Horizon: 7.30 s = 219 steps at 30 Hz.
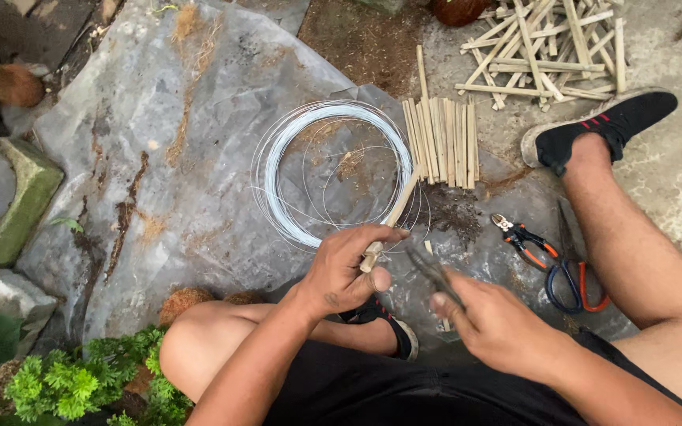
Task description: The person sits on the ground and assembles a frame from short bamboo sticks, joining crossed sticks with thin wire. They twist wire by hand, use pliers to tighten the joins, and cut wire with cutters, adding sticks one at a time to build the structure.
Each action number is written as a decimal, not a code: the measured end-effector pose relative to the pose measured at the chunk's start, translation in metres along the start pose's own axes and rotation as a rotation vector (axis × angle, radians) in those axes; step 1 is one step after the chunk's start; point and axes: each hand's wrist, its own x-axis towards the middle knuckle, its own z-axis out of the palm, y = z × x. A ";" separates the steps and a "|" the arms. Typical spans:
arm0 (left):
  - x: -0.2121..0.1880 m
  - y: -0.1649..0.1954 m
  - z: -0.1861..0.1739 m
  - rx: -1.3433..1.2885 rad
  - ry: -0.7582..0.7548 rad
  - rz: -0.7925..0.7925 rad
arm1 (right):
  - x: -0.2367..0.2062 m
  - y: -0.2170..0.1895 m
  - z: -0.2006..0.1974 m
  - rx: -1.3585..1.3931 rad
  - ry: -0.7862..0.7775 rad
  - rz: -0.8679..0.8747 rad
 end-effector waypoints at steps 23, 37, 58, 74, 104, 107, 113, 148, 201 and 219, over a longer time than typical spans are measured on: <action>0.006 -0.003 0.010 -0.051 0.143 -0.176 | 0.016 -0.013 0.011 -0.455 0.257 -0.088; 0.011 -0.024 0.026 -0.615 0.052 -0.302 | 0.021 0.015 0.039 1.607 -0.458 0.285; 0.009 -0.016 0.018 -0.251 0.140 -0.237 | 0.032 -0.043 -0.018 -0.393 -0.028 0.114; 0.012 -0.025 0.003 0.052 0.087 -0.027 | 0.022 0.004 0.011 0.877 -0.323 0.288; 0.006 -0.015 0.021 -0.291 0.119 -0.230 | 0.023 -0.043 -0.006 -0.541 0.177 0.045; 0.006 -0.014 0.020 -0.245 0.117 -0.305 | 0.022 -0.036 -0.003 -0.584 0.182 0.040; 0.009 -0.015 0.021 -0.175 0.167 -0.174 | 0.027 -0.014 0.010 -0.385 0.242 -0.052; 0.008 -0.009 0.014 -0.032 0.159 -0.233 | 0.027 -0.038 0.002 -0.596 0.252 -0.021; 0.006 -0.032 0.040 -0.355 0.251 -0.334 | 0.030 -0.016 0.008 -0.474 0.228 -0.057; 0.037 -0.129 0.071 -0.426 0.354 -0.185 | 0.026 0.042 -0.019 -0.056 0.147 -0.013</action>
